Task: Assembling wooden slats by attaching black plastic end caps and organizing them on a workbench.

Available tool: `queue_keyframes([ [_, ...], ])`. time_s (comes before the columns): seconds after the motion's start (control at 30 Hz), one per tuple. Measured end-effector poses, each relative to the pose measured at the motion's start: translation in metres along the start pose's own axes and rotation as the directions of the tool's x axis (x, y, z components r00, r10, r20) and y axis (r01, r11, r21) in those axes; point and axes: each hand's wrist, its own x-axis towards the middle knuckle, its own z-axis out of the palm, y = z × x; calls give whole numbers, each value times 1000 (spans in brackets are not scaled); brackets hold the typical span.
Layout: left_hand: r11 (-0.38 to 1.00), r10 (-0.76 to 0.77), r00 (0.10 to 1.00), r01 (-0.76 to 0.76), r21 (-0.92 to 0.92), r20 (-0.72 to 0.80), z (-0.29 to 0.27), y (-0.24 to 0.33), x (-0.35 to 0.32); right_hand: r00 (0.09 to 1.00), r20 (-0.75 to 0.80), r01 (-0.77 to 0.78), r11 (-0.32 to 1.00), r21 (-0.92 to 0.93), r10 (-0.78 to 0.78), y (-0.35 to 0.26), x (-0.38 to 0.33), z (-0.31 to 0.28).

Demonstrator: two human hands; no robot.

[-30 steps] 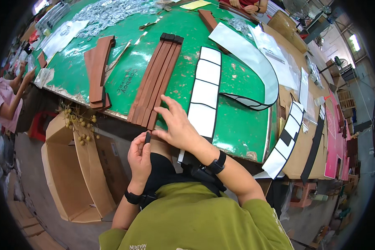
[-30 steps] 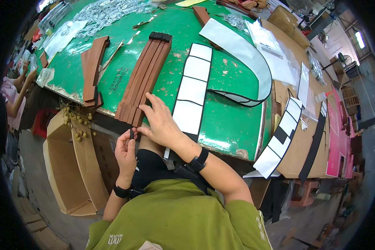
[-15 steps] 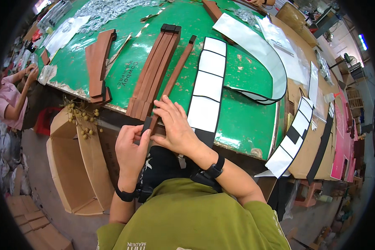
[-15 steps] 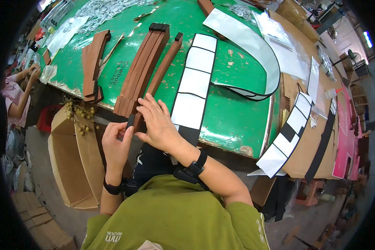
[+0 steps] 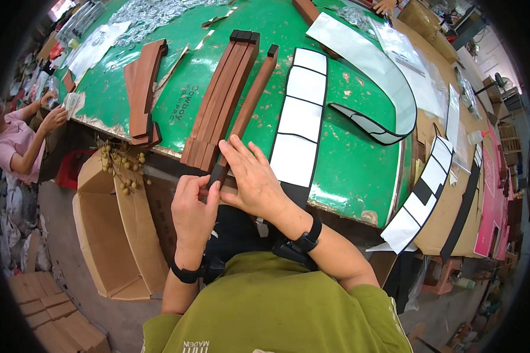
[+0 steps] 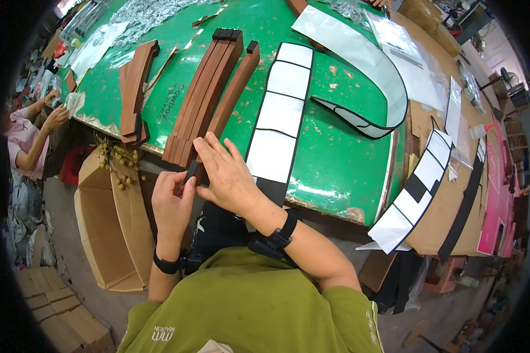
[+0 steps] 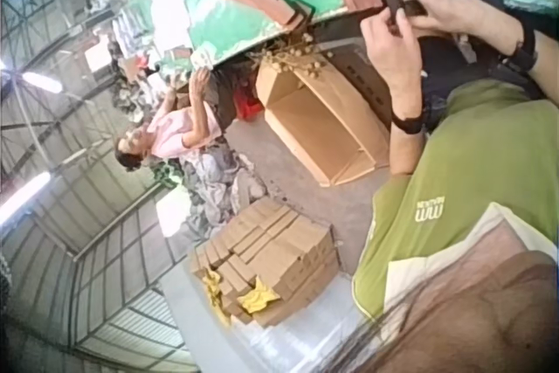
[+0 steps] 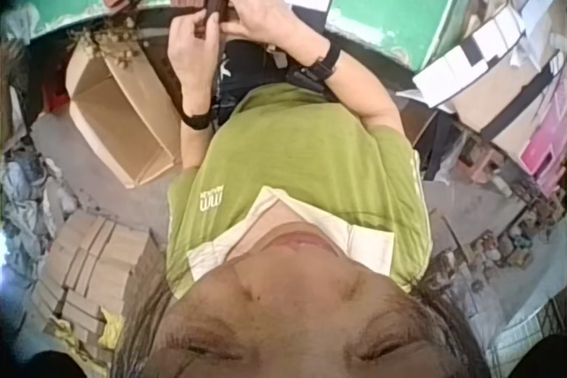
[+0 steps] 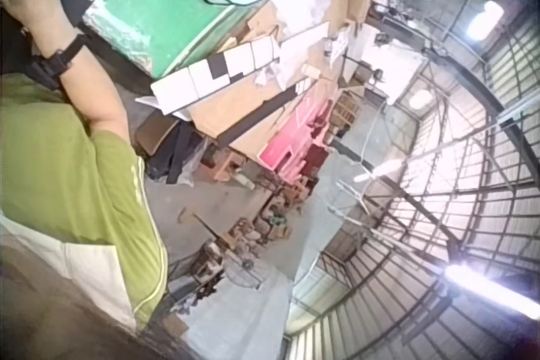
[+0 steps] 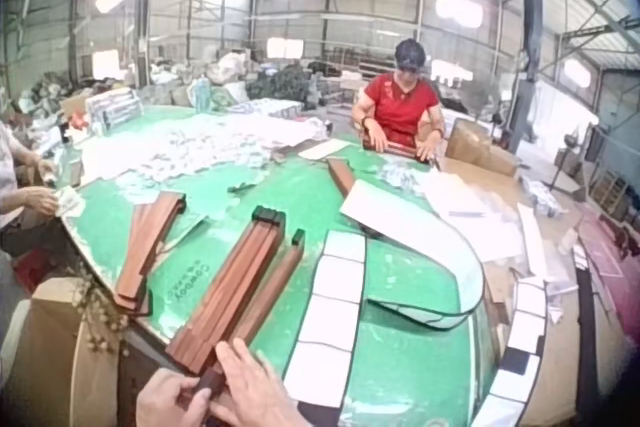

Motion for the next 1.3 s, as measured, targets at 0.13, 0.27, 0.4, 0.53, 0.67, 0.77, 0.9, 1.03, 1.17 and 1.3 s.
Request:
queue_keyframes([
  [0.13,997,-37,999,38,-68,12,1,0,2,1000,11,13,1000,-11,-13,3,1,1],
  [0.27,996,-42,999,42,-80,11,1,0,-1,1000,-2,31,999,-28,-31,1,0,2],
  [0.4,998,-35,999,35,-60,6,3,-1,-1,1000,5,18,999,-27,-18,2,0,2],
  [0.53,998,-28,1000,29,-56,9,3,0,0,1000,4,14,999,-33,-14,2,0,2],
  [0.67,999,-24,1000,24,-47,3,4,-2,0,1000,2,11,999,-41,-11,1,-1,1],
  [0.77,999,-10,1000,10,-41,-2,4,-5,-1,1000,8,22,999,-47,-21,1,-1,1],
  [0.9,1000,16,1000,-16,-12,-8,5,-5,-1,1000,8,25,998,-63,-25,2,-1,0],
  [1.03,998,56,998,-55,25,-27,5,-5,-2,999,15,31,997,-64,-30,2,-1,1],
  [1.17,999,34,999,-34,-13,-23,5,-8,-2,999,18,28,997,-77,-27,2,-1,0],
  [1.3,1000,23,999,-23,-11,-25,5,-5,-1,999,16,31,997,-70,-30,2,-1,0],
])
